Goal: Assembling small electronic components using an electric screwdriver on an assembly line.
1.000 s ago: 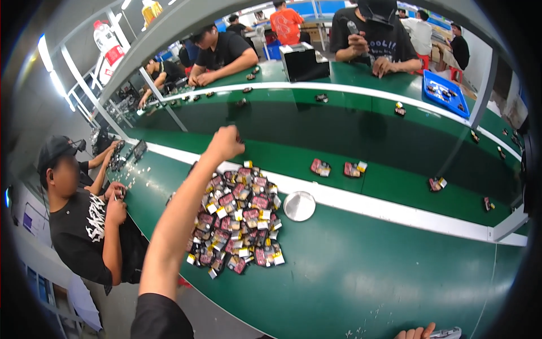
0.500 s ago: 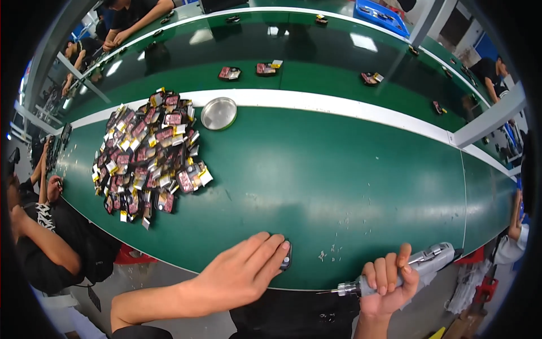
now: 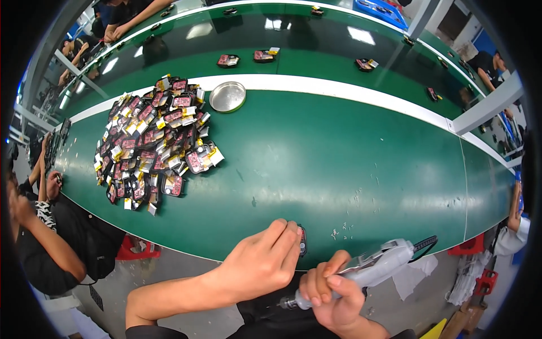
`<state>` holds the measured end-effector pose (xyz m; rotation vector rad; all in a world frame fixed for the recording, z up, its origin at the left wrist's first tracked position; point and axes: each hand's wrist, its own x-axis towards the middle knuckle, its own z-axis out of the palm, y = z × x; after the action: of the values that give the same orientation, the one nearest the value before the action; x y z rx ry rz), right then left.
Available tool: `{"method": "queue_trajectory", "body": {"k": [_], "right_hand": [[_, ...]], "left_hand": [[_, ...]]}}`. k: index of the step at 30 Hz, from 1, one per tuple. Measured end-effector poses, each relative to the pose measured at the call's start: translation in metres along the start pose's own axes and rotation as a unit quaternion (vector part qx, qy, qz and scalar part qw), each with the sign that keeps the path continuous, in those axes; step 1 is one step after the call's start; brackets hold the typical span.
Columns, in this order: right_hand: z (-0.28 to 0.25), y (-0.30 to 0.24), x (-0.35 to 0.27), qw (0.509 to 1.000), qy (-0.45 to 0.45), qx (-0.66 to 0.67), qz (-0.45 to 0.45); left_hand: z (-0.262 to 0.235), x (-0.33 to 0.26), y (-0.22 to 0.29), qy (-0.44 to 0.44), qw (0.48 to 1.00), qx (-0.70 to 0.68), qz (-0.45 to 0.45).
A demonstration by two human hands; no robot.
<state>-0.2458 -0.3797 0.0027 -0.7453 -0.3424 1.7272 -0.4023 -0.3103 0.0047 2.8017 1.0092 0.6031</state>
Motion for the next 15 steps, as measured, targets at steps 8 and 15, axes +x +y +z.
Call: {"method": "queue_trajectory", "body": {"k": [8,15], "right_hand": [[-0.005,0.017,-0.009,0.993,0.111,-0.023,0.018],[-0.016,0.015,-0.009,0.999,0.035,0.010,0.021]], "left_hand": [[0.006,0.001,0.014,0.019,0.994,0.028,0.101],[0.012,0.000,0.020,0.023,0.995,0.030,0.090]]}}
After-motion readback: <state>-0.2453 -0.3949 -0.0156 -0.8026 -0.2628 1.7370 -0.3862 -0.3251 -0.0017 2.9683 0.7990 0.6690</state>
